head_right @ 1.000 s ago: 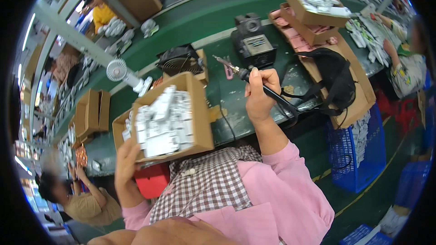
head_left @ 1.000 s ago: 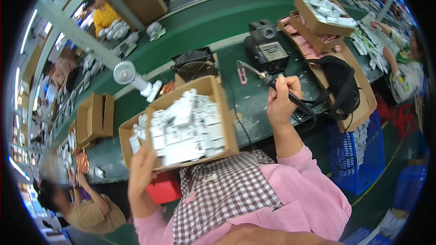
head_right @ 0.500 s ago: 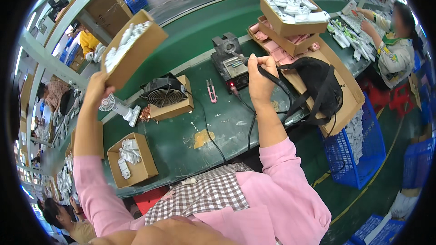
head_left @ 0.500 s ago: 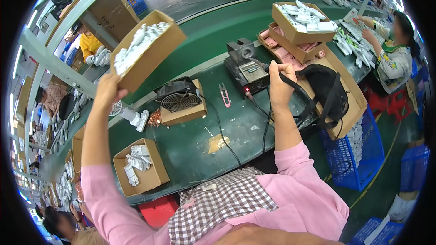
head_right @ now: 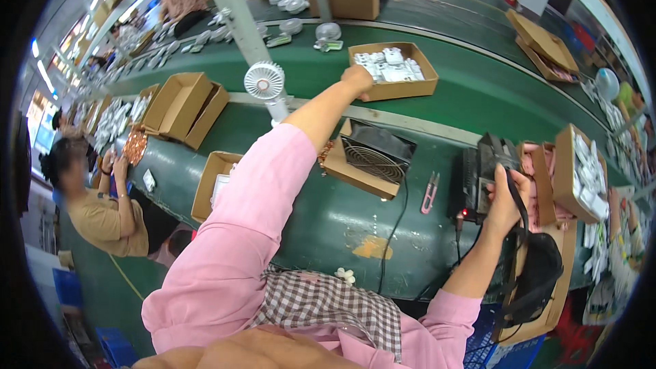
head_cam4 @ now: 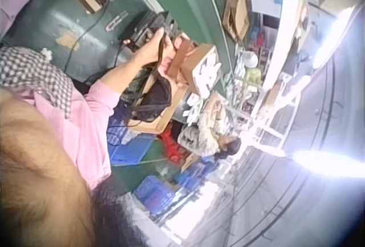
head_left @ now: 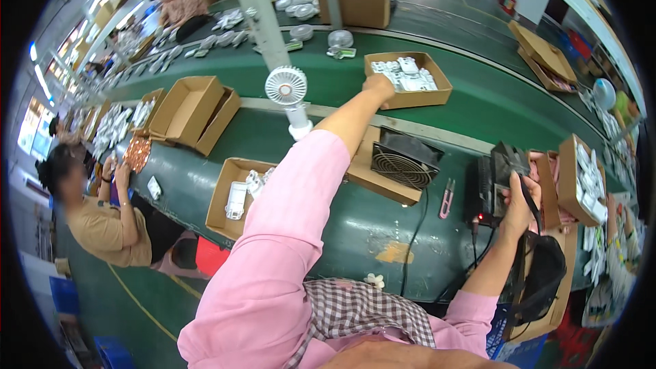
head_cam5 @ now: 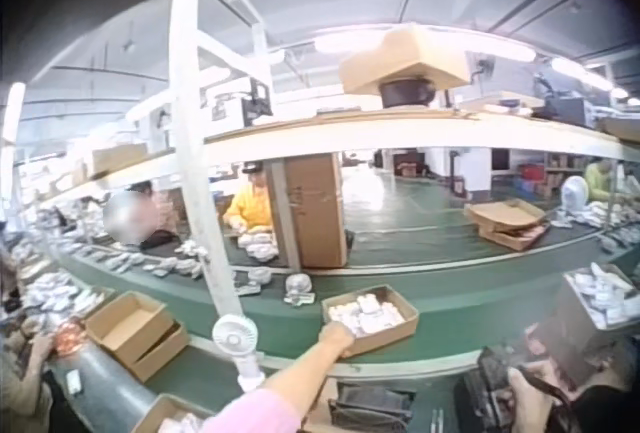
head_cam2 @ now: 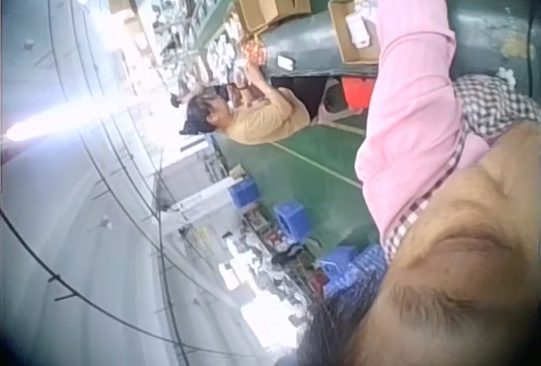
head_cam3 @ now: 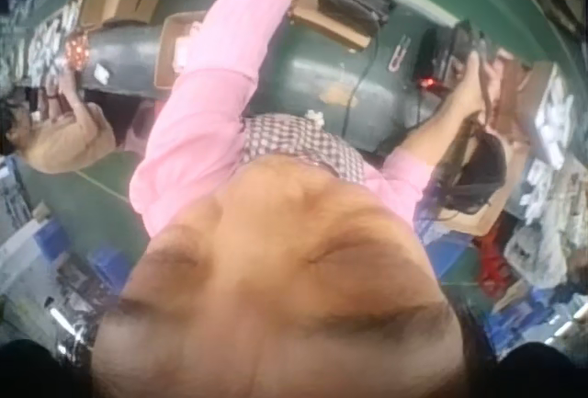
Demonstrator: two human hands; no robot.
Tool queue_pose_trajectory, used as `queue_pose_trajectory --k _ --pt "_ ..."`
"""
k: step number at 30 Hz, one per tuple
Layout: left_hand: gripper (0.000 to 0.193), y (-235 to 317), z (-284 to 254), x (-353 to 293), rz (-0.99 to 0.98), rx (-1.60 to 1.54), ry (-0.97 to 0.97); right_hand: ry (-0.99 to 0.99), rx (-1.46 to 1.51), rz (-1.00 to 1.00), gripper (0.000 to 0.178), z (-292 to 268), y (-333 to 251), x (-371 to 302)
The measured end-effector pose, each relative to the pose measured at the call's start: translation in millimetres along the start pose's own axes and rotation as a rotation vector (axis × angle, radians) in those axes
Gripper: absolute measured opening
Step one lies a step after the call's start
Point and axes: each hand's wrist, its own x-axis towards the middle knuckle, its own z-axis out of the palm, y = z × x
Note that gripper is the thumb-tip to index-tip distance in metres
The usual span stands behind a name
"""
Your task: The person solders small components onto plastic casings using a soldering iron, transfers plastic parts between cardboard boxes by hand, and solders additional plastic casings with the soldering iron.
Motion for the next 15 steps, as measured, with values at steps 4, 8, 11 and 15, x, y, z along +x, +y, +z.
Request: queue_pose_trajectory --k 4,8,11,15 --pt "0.031 -11 -28 -42 -0.042 -0.063 -0.051 -0.1 0.377 0.175 0.033 -7 -6 -10" --pt "0.04 -58 -101 -136 0.396 0.061 -0.315 -0.139 0.585 0.334 0.041 -12 -10 -25" --pt "0.045 -93 -168 -196 0.289 0.371 -0.313 -0.178 0.827 0.486 0.044 -18 -22 -44" --pt "0.033 -190 -235 -215 -0.018 0.746 0.455 -0.327 0.956 0.46 0.042 -19 -24 -79"
